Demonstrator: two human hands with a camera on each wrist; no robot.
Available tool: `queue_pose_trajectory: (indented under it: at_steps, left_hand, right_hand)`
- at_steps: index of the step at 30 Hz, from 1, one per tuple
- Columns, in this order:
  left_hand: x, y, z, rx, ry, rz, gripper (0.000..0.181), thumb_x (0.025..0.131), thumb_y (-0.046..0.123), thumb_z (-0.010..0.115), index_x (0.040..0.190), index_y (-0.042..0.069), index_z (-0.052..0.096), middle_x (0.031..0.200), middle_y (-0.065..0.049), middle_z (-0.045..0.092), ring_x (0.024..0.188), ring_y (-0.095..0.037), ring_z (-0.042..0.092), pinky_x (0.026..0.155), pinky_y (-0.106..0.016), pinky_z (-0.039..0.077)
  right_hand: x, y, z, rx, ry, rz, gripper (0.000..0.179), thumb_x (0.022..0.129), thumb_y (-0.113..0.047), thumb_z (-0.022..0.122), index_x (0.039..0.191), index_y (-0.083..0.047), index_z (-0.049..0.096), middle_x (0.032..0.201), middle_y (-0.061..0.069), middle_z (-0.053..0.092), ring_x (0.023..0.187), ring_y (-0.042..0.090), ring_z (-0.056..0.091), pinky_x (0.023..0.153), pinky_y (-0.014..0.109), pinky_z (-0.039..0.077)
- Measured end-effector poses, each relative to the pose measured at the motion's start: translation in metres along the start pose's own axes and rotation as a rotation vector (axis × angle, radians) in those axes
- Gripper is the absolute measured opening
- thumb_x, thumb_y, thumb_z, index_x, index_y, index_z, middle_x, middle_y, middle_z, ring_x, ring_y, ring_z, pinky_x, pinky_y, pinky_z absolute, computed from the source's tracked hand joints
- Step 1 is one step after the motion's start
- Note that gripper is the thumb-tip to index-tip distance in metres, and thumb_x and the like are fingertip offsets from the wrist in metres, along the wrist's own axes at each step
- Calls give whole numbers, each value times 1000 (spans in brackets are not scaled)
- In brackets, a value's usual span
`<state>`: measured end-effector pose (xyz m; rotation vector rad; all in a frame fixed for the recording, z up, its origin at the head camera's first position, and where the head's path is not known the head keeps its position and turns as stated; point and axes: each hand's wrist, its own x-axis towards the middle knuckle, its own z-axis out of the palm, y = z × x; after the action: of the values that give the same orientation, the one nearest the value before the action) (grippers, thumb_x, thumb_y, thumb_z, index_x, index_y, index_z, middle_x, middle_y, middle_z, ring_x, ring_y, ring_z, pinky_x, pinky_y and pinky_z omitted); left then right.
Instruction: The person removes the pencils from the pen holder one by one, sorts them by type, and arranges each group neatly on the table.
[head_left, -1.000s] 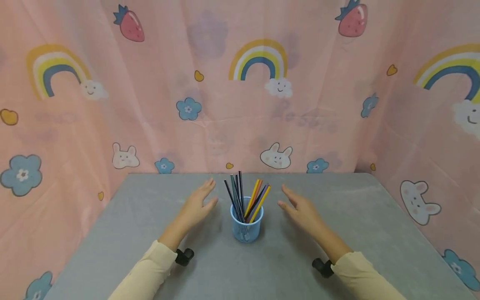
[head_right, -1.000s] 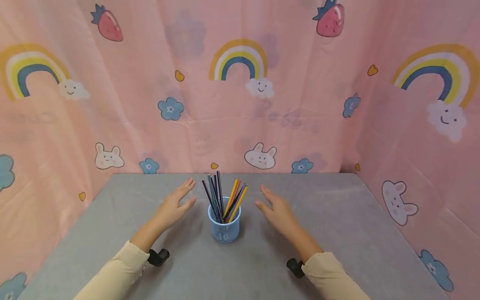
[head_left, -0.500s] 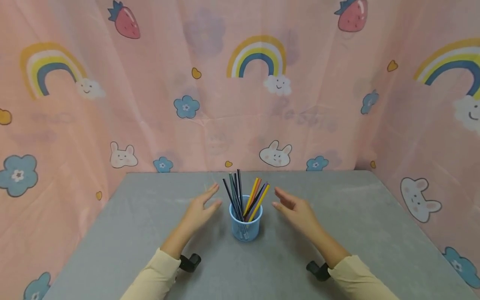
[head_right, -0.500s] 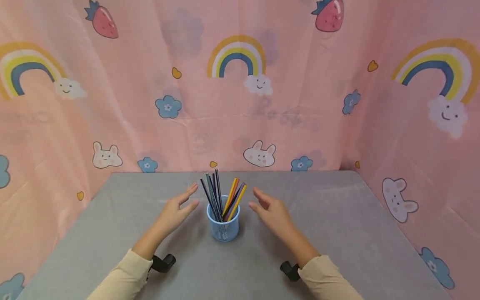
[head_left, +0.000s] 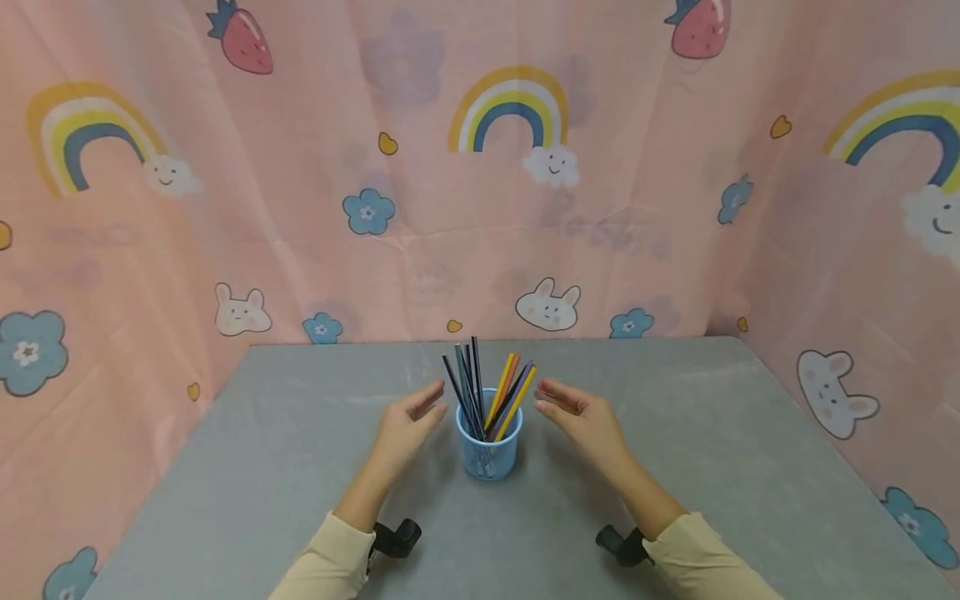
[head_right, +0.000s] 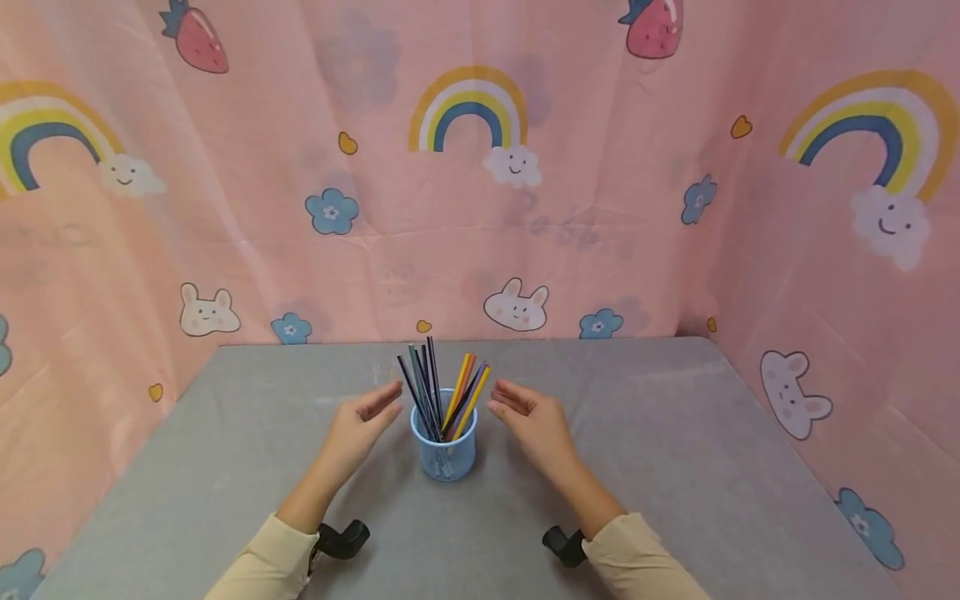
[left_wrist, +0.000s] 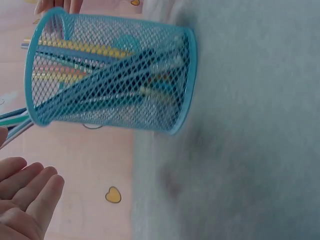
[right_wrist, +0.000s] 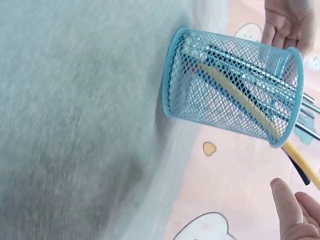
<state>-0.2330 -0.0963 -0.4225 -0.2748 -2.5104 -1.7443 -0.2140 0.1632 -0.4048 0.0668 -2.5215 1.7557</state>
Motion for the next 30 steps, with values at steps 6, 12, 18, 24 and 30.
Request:
queue_pose_trajectory:
  at_steps: [6,12,18,24,30]
  left_hand:
    - [-3,-1,8,-52,26,-30,42,98,17,61,137,1,57,136,-18,62,128,-32,59,106,-47,48]
    - [-5,-2,15,-93,74,-45,36,97,18,64,130,2,64,129,-16,68,123,-31,63,105,-47,50]
    - [-8,-5,22,-129,91,-82,34,97,22,65,126,4,67,128,-12,69,124,-28,63,106,-47,49]
    - [-8,-10,27,-192,110,-95,36,95,21,68,125,3,67,129,-13,68,124,-28,63,107,-46,48]
    - [-9,-12,31,-238,115,-83,35,95,18,67,125,0,66,130,-16,66,122,-29,64,105,-42,51]
  right_hand:
    - [-1,-3,7,20,36,30,39,95,-21,69,129,-3,65,129,15,68,120,28,66,101,40,54]
    - [-2,-4,10,57,65,45,37,93,-22,70,125,-4,67,125,14,70,116,26,68,98,37,56]
    - [-1,-3,13,110,80,61,37,93,-17,70,125,1,66,126,18,69,112,27,69,89,27,58]
    - [1,-3,18,150,111,43,41,91,-23,73,123,1,67,124,19,69,107,25,71,86,26,59]
    - [3,-5,21,174,132,21,36,91,-20,73,118,3,68,119,21,70,101,21,73,82,25,60]
